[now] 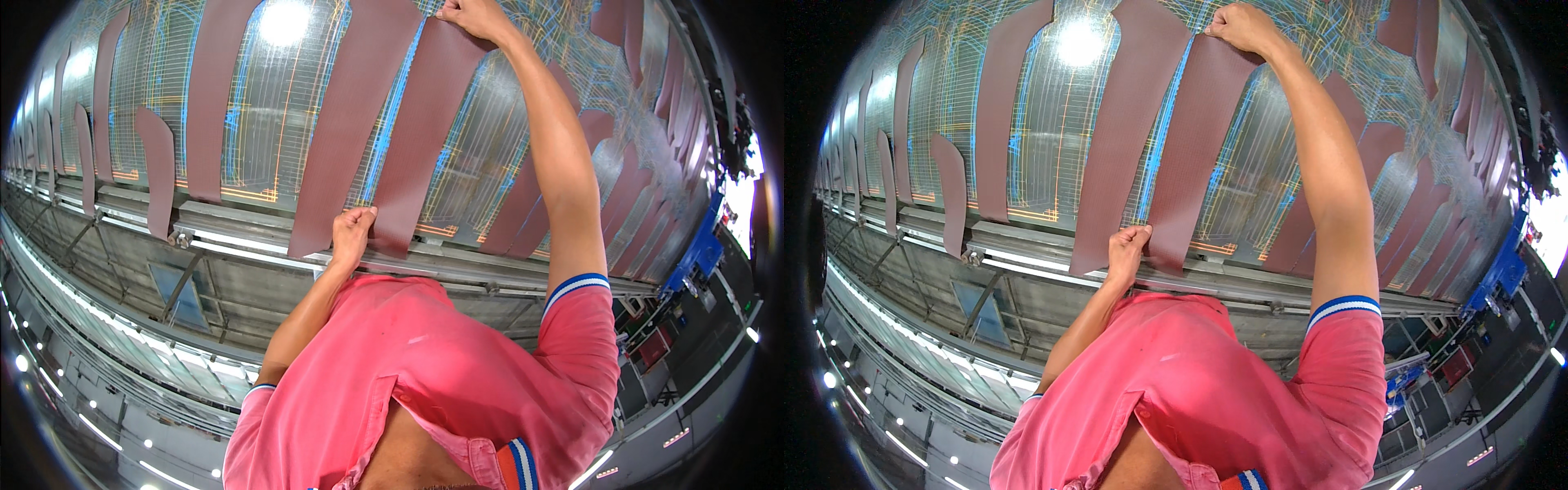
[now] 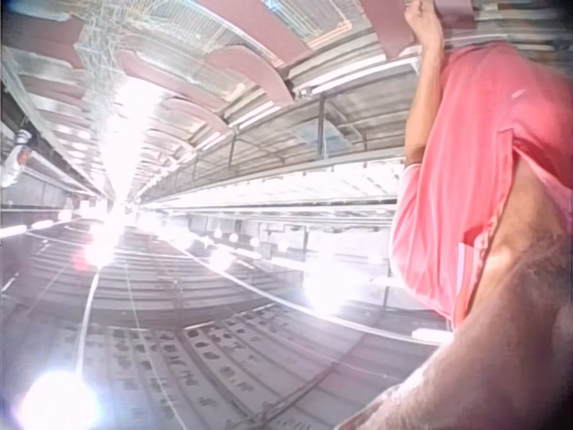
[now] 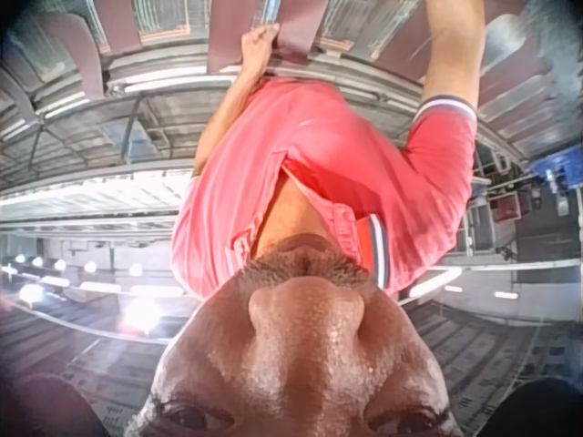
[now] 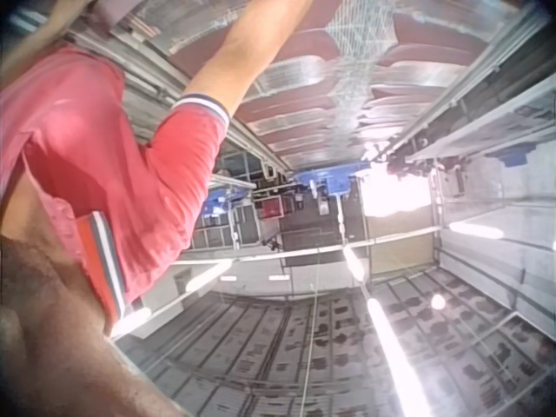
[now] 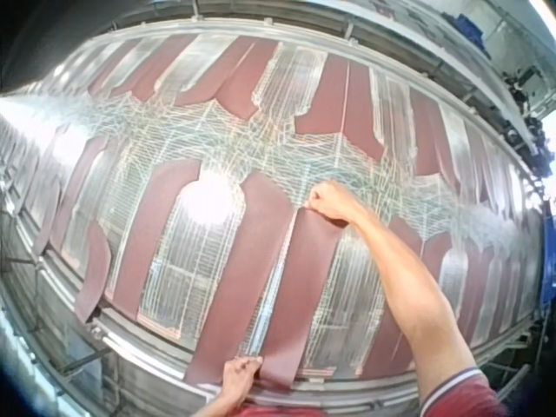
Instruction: The person repeatedly places reddish-brown rectangular sheets onto a curved metal surface with a grid pattern, aligning them along blue guide lines and smoothing them down by hand. The person works one sheet at a time, moving along the surface to cover successive sections.
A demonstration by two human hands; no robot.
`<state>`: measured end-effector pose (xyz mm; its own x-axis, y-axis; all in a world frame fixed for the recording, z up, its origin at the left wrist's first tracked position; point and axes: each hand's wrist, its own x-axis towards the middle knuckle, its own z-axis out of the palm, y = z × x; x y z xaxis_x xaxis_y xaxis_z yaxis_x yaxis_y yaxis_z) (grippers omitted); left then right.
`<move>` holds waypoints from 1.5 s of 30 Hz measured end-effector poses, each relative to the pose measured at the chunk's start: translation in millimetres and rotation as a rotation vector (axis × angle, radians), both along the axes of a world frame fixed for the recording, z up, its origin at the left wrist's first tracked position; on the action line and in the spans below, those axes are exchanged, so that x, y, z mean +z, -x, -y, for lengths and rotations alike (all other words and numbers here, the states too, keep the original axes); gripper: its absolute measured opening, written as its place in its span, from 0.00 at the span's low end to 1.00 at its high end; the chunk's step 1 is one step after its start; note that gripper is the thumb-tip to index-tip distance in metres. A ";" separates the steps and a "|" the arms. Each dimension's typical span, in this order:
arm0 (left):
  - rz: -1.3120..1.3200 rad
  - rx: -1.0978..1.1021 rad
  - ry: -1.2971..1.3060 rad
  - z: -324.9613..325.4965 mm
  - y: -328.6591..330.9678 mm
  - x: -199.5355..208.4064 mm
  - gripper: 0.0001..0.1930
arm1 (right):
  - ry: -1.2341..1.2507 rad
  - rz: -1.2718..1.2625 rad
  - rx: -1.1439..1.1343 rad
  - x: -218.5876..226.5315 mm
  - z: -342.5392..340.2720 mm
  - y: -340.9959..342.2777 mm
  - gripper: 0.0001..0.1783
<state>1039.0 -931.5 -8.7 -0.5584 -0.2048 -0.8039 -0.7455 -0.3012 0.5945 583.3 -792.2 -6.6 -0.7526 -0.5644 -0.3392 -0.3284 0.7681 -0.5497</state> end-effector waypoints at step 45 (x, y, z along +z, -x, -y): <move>0.115 -0.115 0.324 5.6 22.3 14.1 0.18 | -0.017 0.011 -0.104 -1.9 4.5 -0.6 0.13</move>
